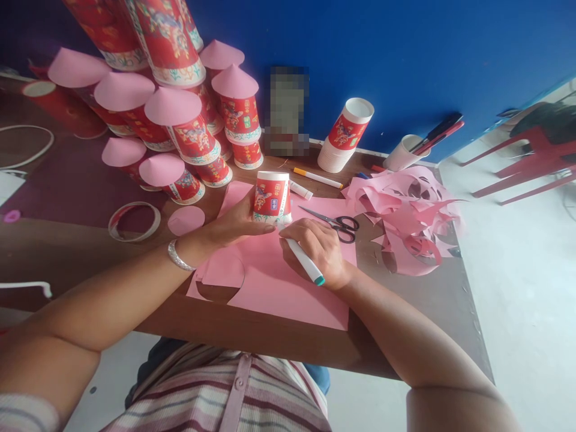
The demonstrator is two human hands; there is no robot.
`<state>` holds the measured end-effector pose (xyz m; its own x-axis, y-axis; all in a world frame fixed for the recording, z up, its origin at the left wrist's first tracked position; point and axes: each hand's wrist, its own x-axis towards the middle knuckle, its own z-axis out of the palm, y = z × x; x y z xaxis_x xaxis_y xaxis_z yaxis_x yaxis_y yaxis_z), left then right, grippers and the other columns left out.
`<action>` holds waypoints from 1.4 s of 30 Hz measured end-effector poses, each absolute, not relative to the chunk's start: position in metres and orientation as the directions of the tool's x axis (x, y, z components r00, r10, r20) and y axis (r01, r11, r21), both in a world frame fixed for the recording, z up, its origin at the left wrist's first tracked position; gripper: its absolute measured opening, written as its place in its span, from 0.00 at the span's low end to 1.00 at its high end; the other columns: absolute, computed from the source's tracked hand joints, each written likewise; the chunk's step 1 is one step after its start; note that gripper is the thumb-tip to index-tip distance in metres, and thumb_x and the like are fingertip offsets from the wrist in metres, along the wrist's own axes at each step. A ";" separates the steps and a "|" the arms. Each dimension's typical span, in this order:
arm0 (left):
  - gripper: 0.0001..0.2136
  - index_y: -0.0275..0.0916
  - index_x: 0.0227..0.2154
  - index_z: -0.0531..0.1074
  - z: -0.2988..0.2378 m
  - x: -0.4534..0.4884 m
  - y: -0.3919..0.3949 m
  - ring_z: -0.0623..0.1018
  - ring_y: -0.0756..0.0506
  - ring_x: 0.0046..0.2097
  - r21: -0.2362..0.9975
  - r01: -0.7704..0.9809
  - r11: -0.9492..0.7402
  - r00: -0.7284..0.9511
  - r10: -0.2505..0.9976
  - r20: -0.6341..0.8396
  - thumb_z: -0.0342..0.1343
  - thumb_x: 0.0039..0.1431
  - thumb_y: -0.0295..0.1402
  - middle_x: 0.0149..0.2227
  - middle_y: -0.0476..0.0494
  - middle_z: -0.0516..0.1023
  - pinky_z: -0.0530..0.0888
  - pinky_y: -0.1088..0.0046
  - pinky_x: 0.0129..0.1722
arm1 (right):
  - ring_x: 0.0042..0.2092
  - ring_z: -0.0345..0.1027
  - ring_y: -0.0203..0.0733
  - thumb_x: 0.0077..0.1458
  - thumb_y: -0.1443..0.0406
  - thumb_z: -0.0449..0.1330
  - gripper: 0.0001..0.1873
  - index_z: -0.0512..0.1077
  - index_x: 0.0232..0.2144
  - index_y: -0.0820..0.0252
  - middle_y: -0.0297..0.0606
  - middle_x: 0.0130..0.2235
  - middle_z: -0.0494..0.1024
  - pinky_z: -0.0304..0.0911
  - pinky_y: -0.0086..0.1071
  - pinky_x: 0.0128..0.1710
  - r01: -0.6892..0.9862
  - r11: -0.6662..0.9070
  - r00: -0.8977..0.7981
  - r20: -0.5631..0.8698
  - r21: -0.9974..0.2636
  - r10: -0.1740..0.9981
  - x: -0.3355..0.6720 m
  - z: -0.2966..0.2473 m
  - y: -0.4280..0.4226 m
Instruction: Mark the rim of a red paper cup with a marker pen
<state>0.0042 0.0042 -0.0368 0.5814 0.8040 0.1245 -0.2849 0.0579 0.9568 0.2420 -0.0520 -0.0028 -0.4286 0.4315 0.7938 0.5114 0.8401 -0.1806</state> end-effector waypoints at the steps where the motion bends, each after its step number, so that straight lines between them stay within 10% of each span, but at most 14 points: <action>1: 0.38 0.45 0.68 0.77 -0.036 0.004 0.004 0.86 0.33 0.64 0.958 -0.281 0.061 0.580 0.806 0.119 0.86 0.59 0.46 0.64 0.32 0.87 0.84 0.59 0.60 | 0.32 0.83 0.40 0.71 0.76 0.64 0.14 0.74 0.49 0.50 0.30 0.35 0.86 0.77 0.32 0.33 0.506 0.843 -0.426 0.796 -0.183 0.429 0.242 -0.003 -0.052; 42: 0.39 0.47 0.70 0.76 -0.037 0.005 0.006 0.86 0.29 0.69 0.945 -0.320 0.064 0.602 0.784 0.150 0.85 0.60 0.47 0.68 0.31 0.86 0.85 0.55 0.64 | 0.32 0.83 0.41 0.73 0.75 0.64 0.13 0.73 0.50 0.49 0.30 0.35 0.85 0.76 0.33 0.33 0.521 0.834 -0.416 0.801 -0.178 0.431 0.241 -0.001 -0.052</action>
